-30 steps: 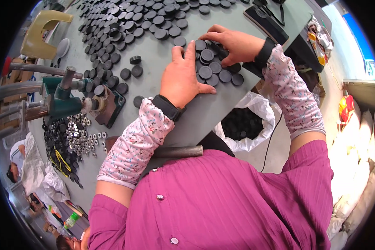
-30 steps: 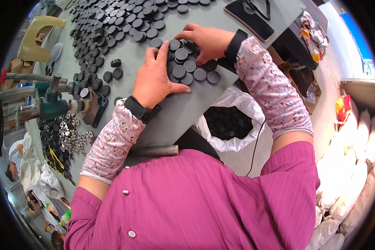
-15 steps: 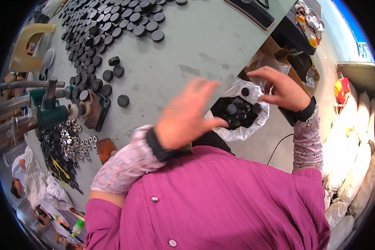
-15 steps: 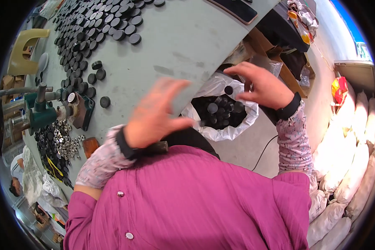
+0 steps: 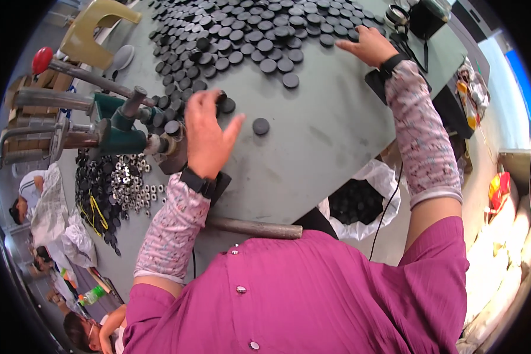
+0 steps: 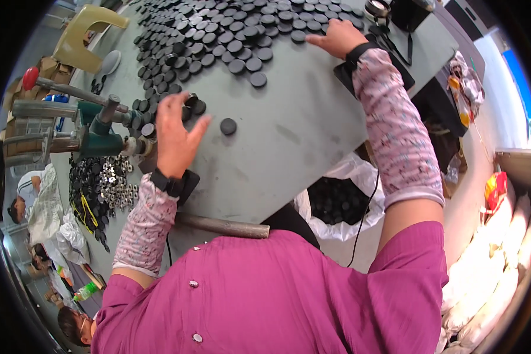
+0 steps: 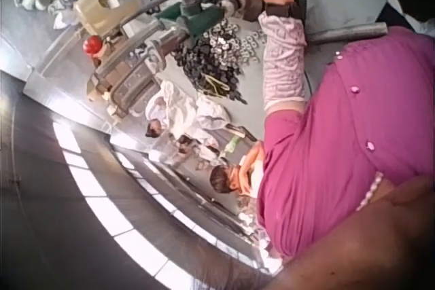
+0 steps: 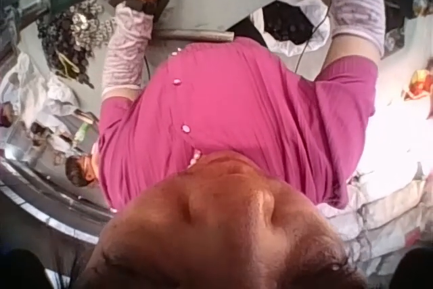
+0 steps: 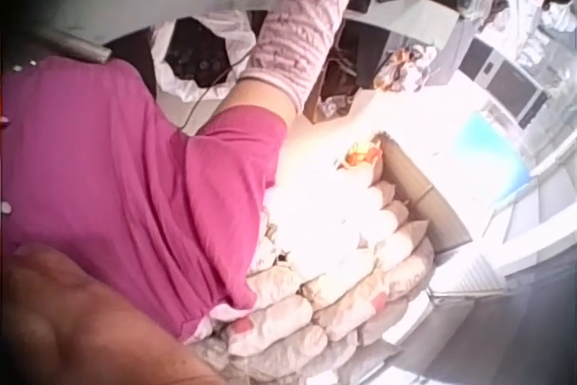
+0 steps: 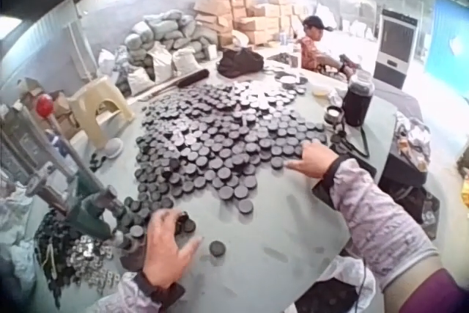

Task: Using a hand-press to assemble rubber disks with metal components.

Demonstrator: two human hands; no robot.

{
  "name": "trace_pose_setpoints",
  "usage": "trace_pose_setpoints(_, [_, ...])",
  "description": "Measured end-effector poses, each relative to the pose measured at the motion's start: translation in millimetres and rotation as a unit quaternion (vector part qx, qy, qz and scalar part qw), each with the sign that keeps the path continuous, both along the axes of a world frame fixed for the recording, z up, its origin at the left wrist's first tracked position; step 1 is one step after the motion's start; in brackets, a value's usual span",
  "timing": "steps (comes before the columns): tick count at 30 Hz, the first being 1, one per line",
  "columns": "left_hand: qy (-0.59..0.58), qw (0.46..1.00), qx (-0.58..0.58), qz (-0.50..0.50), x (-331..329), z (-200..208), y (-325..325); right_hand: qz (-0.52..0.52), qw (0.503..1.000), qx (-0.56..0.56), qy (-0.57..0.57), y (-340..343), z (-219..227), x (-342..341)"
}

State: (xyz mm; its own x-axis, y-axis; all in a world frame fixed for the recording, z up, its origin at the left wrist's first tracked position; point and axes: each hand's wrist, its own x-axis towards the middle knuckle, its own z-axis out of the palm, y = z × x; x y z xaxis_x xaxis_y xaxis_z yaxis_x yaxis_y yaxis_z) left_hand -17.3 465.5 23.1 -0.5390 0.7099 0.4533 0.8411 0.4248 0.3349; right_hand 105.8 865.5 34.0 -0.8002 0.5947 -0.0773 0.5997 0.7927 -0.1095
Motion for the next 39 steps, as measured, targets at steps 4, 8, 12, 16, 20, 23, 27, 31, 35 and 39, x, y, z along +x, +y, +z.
trace_pose_setpoints(4, [-0.028, 0.985, -0.025, 0.171, -47, -33, 29, -0.050, 0.998, -0.005, 0.034, 25, -43, -71])
trace_pose_setpoints(8, [-0.054, 0.984, -0.049, 0.161, -38, -33, 83, 0.024, 0.993, -0.109, 0.040, -27, -19, -106])
trace_pose_setpoints(12, [-0.070, 0.991, -0.042, 0.103, -21, -24, 103, 0.112, 0.987, -0.088, 0.078, -68, -17, -93])
trace_pose_setpoints(16, [-0.102, 0.995, -0.005, 0.007, 16, -25, 99, 0.197, 0.961, -0.159, 0.107, -84, -18, -45])
trace_pose_setpoints(20, [-0.180, 0.975, 0.000, -0.128, 39, -3, 53, 0.267, 0.937, -0.212, 0.072, -104, 0, 16])
trace_pose_setpoints(23, [-0.160, 0.970, -0.137, -0.121, 45, 42, 1, 0.203, 0.935, -0.287, 0.051, -101, 34, 71])
trace_pose_setpoints(27, [-0.190, 0.953, -0.219, -0.091, 38, 29, -25, 0.214, 0.957, -0.196, 0.020, -99, 28, 113])
trace_pose_setpoints(31, [-0.188, 0.955, -0.189, -0.129, 32, 16, 20, 0.238, 0.949, -0.202, 0.047, -111, 19, 75])
trace_pose_setpoints(35, [-0.175, 0.956, -0.182, -0.146, 46, 11, 57, 0.293, 0.928, -0.222, 0.062, -105, 3, 33])
trace_pose_setpoints(39, [-0.199, 0.956, -0.166, -0.136, 72, 11, 64, 0.296, 0.922, -0.248, 0.013, -115, 14, 46])
